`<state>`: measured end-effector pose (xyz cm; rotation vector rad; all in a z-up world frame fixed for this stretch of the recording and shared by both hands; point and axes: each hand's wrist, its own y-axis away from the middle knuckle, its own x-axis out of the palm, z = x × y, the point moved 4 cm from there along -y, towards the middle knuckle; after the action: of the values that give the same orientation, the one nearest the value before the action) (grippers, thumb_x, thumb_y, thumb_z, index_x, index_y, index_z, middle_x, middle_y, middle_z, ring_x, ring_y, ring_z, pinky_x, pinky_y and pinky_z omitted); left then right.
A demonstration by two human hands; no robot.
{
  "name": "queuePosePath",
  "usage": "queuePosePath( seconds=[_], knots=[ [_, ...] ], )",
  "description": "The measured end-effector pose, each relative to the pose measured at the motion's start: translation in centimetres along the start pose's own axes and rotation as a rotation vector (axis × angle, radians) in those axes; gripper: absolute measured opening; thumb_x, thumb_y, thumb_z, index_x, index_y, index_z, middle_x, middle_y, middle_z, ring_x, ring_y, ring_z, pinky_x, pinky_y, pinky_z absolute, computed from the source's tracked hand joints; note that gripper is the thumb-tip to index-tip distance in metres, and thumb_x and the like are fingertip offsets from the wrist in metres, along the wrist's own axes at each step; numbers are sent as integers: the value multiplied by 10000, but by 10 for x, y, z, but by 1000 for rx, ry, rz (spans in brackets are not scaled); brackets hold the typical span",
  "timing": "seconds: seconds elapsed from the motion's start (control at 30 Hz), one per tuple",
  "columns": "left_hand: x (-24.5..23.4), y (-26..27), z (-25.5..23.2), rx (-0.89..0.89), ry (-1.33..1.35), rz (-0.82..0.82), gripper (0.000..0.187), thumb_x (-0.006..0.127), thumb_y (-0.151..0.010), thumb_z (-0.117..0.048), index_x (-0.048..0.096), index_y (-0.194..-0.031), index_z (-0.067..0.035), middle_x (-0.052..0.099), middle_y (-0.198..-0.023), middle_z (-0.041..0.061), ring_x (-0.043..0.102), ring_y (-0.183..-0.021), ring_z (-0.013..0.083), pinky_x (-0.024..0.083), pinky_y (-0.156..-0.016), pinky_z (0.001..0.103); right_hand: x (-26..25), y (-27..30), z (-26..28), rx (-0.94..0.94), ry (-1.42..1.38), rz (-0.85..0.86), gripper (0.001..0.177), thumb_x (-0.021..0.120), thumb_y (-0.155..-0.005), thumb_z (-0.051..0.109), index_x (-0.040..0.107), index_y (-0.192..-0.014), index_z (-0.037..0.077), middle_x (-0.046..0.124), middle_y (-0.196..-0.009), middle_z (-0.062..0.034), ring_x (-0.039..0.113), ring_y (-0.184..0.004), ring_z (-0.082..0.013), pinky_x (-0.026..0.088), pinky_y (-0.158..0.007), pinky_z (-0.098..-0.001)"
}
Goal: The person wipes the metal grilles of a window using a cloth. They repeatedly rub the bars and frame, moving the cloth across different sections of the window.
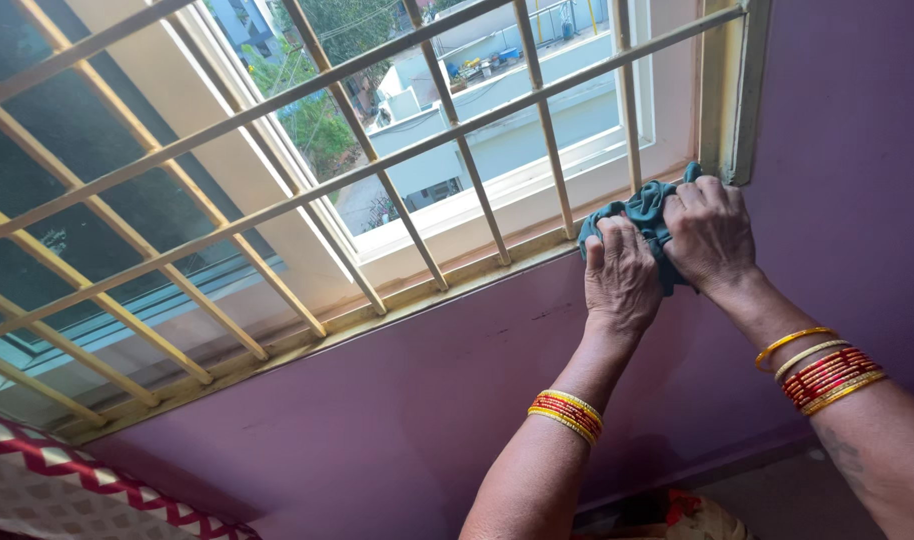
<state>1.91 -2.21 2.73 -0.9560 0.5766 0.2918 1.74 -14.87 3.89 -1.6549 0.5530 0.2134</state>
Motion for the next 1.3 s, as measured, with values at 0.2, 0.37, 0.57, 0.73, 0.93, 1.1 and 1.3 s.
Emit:
queuePosePath(
  seconds=[0.2, 0.37, 0.57, 0.73, 0.93, 1.1, 1.3],
  knots=[
    [-20, -6, -14, 111, 113, -240, 630, 580, -845, -281, 612, -1416, -18, 520, -1345, 100, 426, -1324, 236, 294, -1062, 437, -31, -9, -37, -76, 213, -44, 109, 638, -999, 168, 684, -915, 113, 614, -993, -23, 555, -1076, -221, 422, -906, -388],
    [-14, -33, -42, 79, 105, -265, 570, 582, -877, -316, 626, -1360, -17, 513, -1380, 121, 430, -1351, 226, 316, -1070, 414, -22, -10, -36, -71, 295, -36, 146, 618, -1017, 162, 690, -899, 115, 592, -992, -23, 542, -1013, -209, 421, -889, -386],
    [-6, -31, -36, 89, 122, -271, 503, 573, -930, -258, 622, -1347, 17, 544, -1318, 126, 475, -1275, 244, 360, -1031, 393, -11, -9, -35, -10, 118, 28, 117, 645, -973, 120, 674, -883, 52, 605, -1047, -77, 567, -1027, -242, 529, -861, -364],
    [-19, -14, -13, 64, 105, -354, 487, 571, -934, -223, 651, -1333, 45, 576, -1225, 121, 513, -1208, 240, 386, -983, 387, -23, -12, -24, 45, -11, 111, 171, 711, -792, 84, 679, -950, 25, 606, -1102, -120, 586, -1108, -308, 565, -883, -395],
    [-27, 17, 35, 48, 98, -385, 428, 575, -926, -203, 691, -1264, 31, 612, -1193, 131, 546, -1174, 256, 405, -942, 379, -47, -6, 15, 16, -184, 89, 380, 731, -700, 57, 680, -1075, 27, 607, -1227, -136, 596, -1154, -343, 573, -928, -435],
    [-34, 50, 83, 56, 77, -415, 365, 587, -937, -176, 694, -1234, 6, 638, -1188, 87, 569, -1148, 226, 408, -941, 379, -65, -5, 69, 53, -224, 191, 298, 743, -741, 88, 672, -1026, 37, 603, -1152, -136, 599, -1152, -350, 573, -908, -441],
    [-42, 89, 140, -22, 59, -378, 340, 595, -949, -188, 708, -1208, -1, 644, -1127, 79, 580, -1164, 211, 401, -945, 367, -100, -13, 148, -129, -291, 89, 324, 731, -700, 75, 690, -1021, 66, 606, -1143, -136, 601, -1124, -340, 566, -932, -443]
  ],
)
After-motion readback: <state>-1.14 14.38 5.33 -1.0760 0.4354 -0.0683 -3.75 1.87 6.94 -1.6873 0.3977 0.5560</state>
